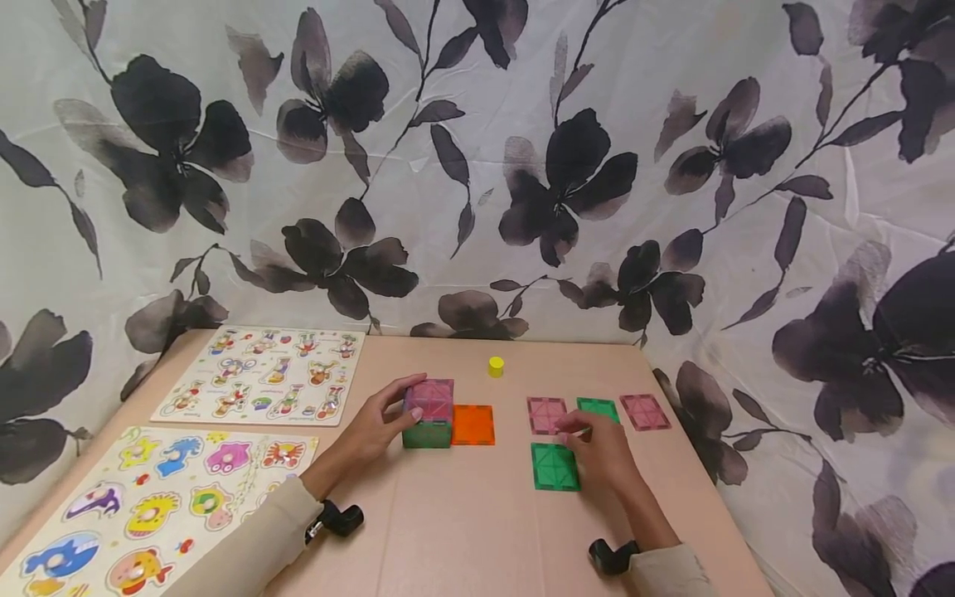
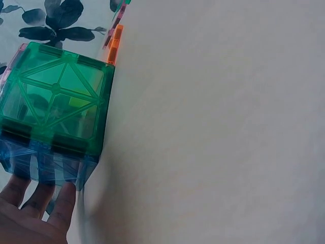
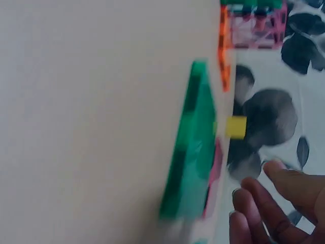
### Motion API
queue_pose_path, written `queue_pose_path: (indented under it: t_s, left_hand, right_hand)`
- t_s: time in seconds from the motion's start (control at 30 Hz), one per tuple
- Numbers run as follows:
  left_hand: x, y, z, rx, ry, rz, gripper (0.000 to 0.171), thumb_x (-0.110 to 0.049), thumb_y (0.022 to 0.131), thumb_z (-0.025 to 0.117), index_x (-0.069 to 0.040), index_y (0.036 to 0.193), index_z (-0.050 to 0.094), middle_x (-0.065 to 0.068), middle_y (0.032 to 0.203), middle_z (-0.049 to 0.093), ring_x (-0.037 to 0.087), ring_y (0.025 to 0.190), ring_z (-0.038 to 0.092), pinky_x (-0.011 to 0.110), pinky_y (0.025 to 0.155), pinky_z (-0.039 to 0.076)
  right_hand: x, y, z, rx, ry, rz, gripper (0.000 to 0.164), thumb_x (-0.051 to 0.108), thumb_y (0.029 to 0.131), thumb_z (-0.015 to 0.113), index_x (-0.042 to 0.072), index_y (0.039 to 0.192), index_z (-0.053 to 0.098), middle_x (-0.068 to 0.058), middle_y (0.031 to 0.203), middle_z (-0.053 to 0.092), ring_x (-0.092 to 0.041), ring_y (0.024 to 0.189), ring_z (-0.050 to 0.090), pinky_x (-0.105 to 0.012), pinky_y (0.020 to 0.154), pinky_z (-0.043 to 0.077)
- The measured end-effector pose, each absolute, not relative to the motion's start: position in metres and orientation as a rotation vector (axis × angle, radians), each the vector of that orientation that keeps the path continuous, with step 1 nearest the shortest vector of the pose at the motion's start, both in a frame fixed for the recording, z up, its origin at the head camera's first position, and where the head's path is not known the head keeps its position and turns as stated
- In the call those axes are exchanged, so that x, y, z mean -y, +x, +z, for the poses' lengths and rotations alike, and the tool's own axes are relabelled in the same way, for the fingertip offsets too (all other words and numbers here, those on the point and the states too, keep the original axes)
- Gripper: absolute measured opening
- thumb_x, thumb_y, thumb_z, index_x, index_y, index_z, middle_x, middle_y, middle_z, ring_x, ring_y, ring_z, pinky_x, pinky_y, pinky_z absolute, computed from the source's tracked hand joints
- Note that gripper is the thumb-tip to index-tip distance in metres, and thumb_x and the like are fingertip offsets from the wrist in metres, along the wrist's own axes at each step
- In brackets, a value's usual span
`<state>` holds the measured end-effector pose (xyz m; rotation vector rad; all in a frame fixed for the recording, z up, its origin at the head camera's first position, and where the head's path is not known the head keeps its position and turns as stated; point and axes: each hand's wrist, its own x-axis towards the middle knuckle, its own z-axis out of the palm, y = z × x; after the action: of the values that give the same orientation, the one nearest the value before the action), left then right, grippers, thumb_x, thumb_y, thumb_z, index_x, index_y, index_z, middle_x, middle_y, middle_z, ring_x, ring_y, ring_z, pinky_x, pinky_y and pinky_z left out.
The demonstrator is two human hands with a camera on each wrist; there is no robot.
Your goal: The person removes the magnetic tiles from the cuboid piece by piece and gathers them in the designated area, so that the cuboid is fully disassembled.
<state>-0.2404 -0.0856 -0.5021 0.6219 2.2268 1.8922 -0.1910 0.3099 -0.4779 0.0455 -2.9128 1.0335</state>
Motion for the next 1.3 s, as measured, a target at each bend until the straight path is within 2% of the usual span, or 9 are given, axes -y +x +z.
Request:
queue_pose_path:
  t_s: [0.13,0.3,0.47,0.53,0.67,0.8,0.97,1.07,1.3]
  left_hand:
    - [0.086,-0.241,-0.502,-2.239,0.622,1.882,0.060,-0.019,0.106,0.067,-0.019,0.162,0.044,0.014,0.166,0.044,0.044,0.154,0.042,0.062,0.124,0.038]
    - [0.087,-0.241,-0.503,-2.232,0.620,1.884,0.060,-0.019,0.106,0.067,-0.019,0.162,0.044,0.014,0.165,0.044,0.043,0.153,0.042,0.062,0.124,0.039]
    - [0.087,-0.242,-0.503,-2.242,0.619,1.882,0.059,-0.020,0.106,0.067,-0.023,0.160,0.046,0.013,0.164,0.046,0.040,0.153,0.044,0.061,0.123,0.040]
    - [0.087,-0.242,-0.503,-2.246,0.621,1.882,0.059,-0.020,0.106,0.067,-0.022,0.161,0.046,0.013,0.164,0.046,0.040,0.153,0.044,0.061,0.123,0.040]
    - [0.087,-0.242,-0.504,-2.242,0.631,1.887,0.060,-0.019,0.106,0.067,-0.018,0.161,0.045,0.014,0.164,0.046,0.040,0.152,0.045,0.061,0.124,0.039]
    - [0.087,-0.243,-0.504,-2.238,0.636,1.887,0.060,-0.019,0.106,0.067,-0.018,0.161,0.045,0.014,0.164,0.045,0.040,0.152,0.045,0.061,0.124,0.038]
    - [0.087,-0.243,-0.505,-2.229,0.626,1.897,0.060,-0.018,0.106,0.067,-0.017,0.162,0.045,0.014,0.164,0.046,0.040,0.151,0.046,0.061,0.124,0.039]
    - [0.086,-0.243,-0.506,-2.225,0.628,1.900,0.060,-0.017,0.106,0.067,-0.016,0.162,0.044,0.015,0.164,0.046,0.040,0.151,0.046,0.061,0.124,0.040]
    - [0.086,-0.243,-0.505,-2.224,0.627,1.898,0.061,-0.018,0.106,0.066,-0.015,0.162,0.043,0.015,0.165,0.044,0.040,0.153,0.044,0.060,0.123,0.040]
  right_hand:
    - [-0.285,-0.197,-0.474,2.893,0.100,1.111,0.018,0.013,0.099,0.076,0.017,0.115,0.079,-0.003,0.111,0.077,-0.020,0.098,0.066,-0.023,0.082,0.056]
    - [-0.252,-0.212,-0.477,2.878,0.169,1.253,0.025,0.010,0.095,0.079,0.015,0.119,0.079,-0.005,0.126,0.076,-0.018,0.100,0.067,-0.021,0.085,0.057]
    - [-0.226,-0.229,-0.481,2.900,0.246,1.325,0.035,0.008,0.091,0.083,0.016,0.125,0.076,-0.004,0.122,0.077,-0.020,0.100,0.069,-0.035,0.088,0.063]
    - [-0.218,-0.237,-0.483,2.924,0.259,1.331,0.041,0.007,0.090,0.085,0.017,0.128,0.075,-0.004,0.126,0.076,-0.023,0.106,0.068,-0.042,0.095,0.063]
    - [-0.206,-0.248,-0.488,2.981,0.326,1.261,0.048,0.007,0.088,0.086,0.016,0.133,0.073,-0.003,0.134,0.073,-0.029,0.121,0.064,-0.053,0.110,0.055]
    - [-0.199,-0.253,-0.491,3.007,0.418,1.157,0.049,0.006,0.086,0.088,0.013,0.132,0.073,-0.005,0.135,0.074,-0.033,0.128,0.061,-0.057,0.117,0.047]
    - [-0.195,-0.253,-0.492,3.006,0.461,1.074,0.046,0.002,0.084,0.089,0.012,0.126,0.076,-0.005,0.127,0.075,-0.031,0.121,0.061,-0.055,0.114,0.049]
    - [-0.195,-0.252,-0.491,3.007,0.445,1.047,0.044,0.003,0.082,0.090,0.014,0.122,0.077,-0.005,0.120,0.073,-0.027,0.112,0.062,-0.051,0.105,0.054]
    - [-0.204,-0.250,-0.487,3.001,0.398,1.121,0.035,0.005,0.080,0.092,0.020,0.107,0.076,-0.003,0.107,0.066,-0.021,0.097,0.058,-0.035,0.089,0.053]
